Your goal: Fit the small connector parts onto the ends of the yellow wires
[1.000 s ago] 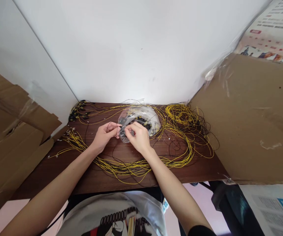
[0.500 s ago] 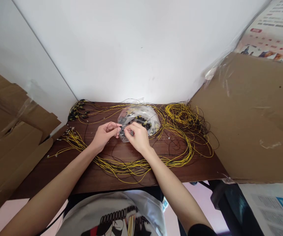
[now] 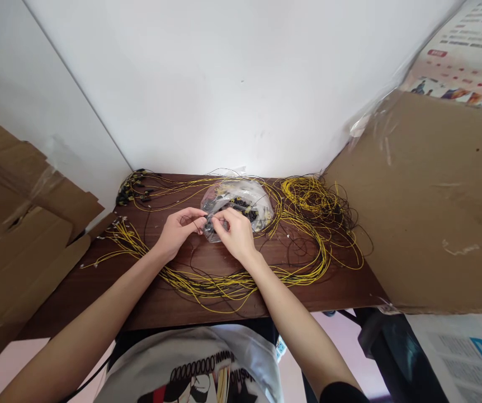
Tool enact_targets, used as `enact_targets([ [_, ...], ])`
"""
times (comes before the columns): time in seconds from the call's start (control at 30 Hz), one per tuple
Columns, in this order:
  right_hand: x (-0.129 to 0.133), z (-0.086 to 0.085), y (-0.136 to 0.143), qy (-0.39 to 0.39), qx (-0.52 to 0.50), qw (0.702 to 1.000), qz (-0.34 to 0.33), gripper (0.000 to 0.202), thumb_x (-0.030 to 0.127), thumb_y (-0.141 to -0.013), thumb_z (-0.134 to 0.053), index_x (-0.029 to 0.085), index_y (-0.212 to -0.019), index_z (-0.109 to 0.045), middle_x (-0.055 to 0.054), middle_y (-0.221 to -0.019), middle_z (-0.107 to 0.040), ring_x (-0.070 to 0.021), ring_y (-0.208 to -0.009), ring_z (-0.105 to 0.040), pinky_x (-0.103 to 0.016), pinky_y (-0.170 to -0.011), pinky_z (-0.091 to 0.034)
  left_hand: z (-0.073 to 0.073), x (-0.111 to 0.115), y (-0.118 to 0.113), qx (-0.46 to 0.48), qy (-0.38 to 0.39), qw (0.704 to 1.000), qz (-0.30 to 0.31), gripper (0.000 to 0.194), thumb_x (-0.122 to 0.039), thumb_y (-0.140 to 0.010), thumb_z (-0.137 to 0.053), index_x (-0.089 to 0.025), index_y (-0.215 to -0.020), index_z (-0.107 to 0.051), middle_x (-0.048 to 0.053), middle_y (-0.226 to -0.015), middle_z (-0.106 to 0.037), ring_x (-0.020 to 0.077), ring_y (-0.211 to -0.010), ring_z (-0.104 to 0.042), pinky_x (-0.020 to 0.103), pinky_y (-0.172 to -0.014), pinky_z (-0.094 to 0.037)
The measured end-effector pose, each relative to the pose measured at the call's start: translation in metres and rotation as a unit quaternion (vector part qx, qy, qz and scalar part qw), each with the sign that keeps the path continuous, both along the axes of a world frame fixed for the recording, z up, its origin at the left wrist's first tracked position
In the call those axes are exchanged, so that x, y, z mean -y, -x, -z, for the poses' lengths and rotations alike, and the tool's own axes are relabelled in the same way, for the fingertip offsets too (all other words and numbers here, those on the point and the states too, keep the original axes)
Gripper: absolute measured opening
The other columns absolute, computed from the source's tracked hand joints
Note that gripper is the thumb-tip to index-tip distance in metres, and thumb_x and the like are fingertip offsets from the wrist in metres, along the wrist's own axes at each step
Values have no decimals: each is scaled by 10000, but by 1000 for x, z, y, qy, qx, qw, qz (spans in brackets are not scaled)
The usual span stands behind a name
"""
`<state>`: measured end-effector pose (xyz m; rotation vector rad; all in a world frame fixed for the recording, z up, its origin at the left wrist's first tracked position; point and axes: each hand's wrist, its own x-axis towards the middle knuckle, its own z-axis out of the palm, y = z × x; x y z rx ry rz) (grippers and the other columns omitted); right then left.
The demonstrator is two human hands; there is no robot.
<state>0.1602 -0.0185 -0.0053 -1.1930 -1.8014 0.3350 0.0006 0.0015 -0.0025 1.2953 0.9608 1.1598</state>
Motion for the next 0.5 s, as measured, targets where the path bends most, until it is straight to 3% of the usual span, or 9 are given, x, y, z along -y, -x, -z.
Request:
enact_targets([
  [0.17, 0, 0, 0, -5, -13, 1000, -9, 110, 200, -857, -513, 181, -869, -621, -30, -798, -626, -151, -692, -549, -253, -637, -417, -2, 1, -1, -2, 2, 1000, -1, 251, -299, -638, -738, -124, -800, -661, 6, -666, -613, 88, -527, -517, 222, -543, -441],
  [0.5, 1, -1, 0, -11, 9, 999, -36, 102, 174, -848, -523, 173, -809, -616, -11, -721, -570, -140, -675, -516, -243, -634, -394, -2, 1, 0, -10, -9, 1000, 13, 249, -301, -652, -733, -115, -800, -662, 3, -633, -596, 88, -539, -508, 216, -537, -435],
])
